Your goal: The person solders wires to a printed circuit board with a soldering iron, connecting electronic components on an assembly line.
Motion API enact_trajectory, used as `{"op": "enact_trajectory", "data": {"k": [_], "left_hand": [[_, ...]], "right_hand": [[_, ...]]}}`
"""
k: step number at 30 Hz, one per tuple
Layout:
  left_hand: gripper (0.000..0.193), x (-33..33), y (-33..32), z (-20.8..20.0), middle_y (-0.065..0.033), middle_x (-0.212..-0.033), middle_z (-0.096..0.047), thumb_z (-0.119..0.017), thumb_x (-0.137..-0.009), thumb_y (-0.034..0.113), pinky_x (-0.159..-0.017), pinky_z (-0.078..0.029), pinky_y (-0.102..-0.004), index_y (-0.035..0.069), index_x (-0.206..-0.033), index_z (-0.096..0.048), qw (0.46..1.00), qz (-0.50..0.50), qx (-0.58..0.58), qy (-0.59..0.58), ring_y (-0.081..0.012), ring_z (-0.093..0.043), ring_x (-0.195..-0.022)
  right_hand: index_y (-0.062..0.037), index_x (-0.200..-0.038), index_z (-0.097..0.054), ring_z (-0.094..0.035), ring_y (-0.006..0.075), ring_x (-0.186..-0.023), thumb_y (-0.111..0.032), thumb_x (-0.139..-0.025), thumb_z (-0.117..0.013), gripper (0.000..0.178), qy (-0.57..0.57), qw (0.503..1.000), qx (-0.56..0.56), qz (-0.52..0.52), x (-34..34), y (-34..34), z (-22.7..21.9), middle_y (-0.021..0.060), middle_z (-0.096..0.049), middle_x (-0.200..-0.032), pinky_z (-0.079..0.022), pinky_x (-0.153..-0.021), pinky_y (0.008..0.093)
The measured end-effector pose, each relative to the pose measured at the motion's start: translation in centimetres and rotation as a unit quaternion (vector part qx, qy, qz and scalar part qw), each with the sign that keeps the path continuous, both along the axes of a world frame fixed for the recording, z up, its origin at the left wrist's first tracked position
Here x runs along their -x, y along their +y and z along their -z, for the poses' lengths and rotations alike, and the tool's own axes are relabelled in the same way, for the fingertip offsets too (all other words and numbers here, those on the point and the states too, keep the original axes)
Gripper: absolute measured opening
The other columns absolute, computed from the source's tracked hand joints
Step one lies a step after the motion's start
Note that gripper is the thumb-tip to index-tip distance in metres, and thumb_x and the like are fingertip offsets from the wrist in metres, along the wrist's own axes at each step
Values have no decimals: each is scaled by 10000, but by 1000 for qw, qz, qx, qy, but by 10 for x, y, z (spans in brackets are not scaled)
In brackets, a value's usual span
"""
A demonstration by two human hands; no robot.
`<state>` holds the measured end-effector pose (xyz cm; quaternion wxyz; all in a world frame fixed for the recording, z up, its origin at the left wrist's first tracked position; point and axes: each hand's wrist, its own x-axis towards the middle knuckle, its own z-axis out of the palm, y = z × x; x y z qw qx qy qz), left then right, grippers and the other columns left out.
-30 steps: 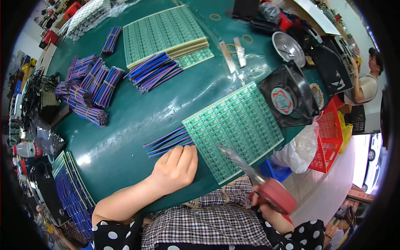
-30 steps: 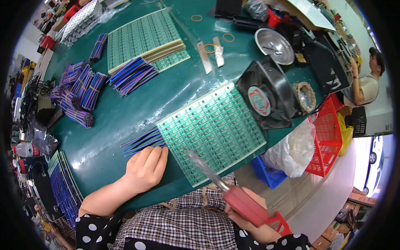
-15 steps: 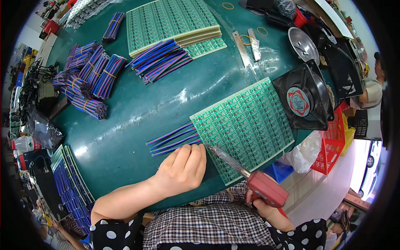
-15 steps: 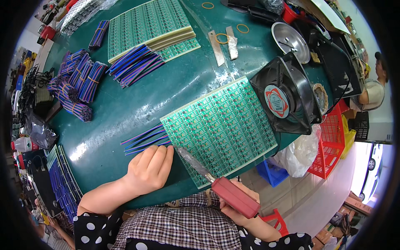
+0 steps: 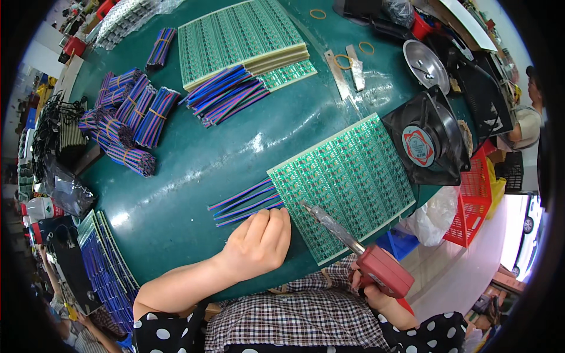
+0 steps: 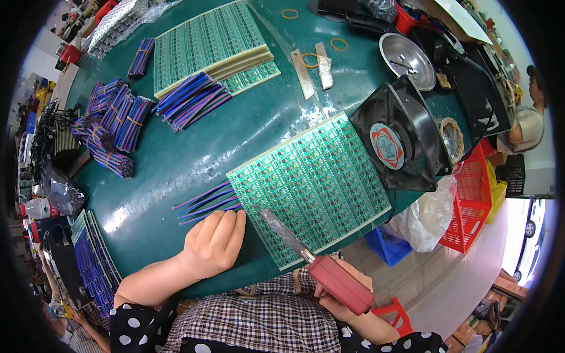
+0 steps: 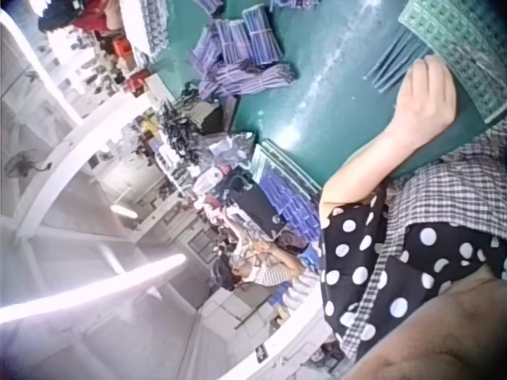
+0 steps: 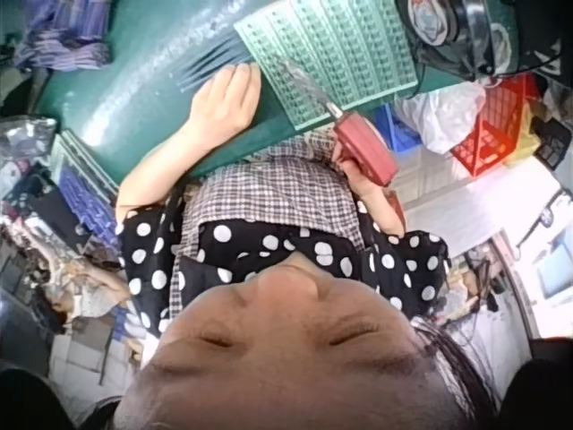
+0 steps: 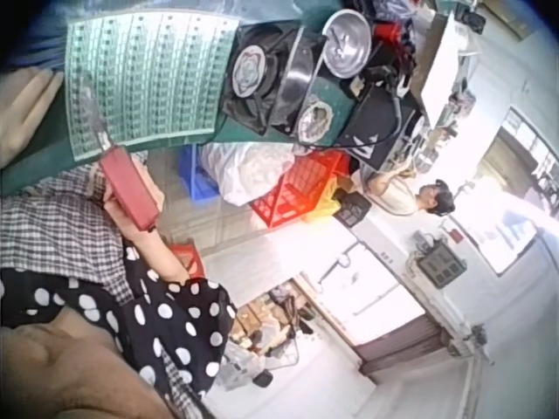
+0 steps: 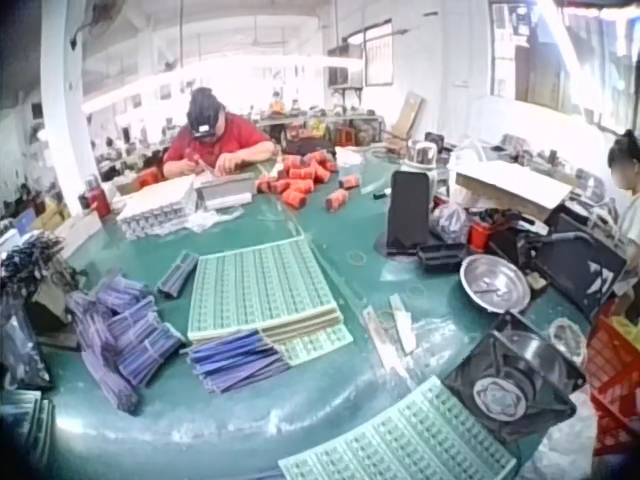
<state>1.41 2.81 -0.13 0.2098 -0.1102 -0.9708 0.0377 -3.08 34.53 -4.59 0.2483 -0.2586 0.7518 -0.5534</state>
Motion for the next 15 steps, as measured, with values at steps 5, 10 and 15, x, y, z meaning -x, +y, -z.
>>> {"op": "enact_trajectory", "data": {"k": [5,10,15], "left_hand": [[338,-1,0,0,-116,-864,-621,-612,-629,82,-613,-502,-250,-54,-934,-668,1000,-1,5,-10,-201,-621,-751],[257,3,4,-25,-97,-929,-609,-662,-700,84,-601,-501,-267,7,-945,-657,991,-60,-54,-104,-217,-602,-852],[138,76,-72,-39,-142,-906,-603,-645,-788,43,-731,-489,-414,9,-921,-638,973,-170,-157,-24,-332,-583,-838]], "right_hand": [[128,-1316,-401,-651,179,-646,14,-669,-728,734,-263,951,110,122,1,-17,-11,160,-655,-919,-503,-548,256],[119,-1297,-416,-647,183,-650,-99,-712,-769,718,-253,950,140,120,10,-20,-18,191,-656,-1019,-489,-535,241],[83,-1342,-357,-646,174,-672,-256,-739,-825,835,-269,931,192,157,8,-22,-22,189,-644,-1066,-489,-540,236]]}}
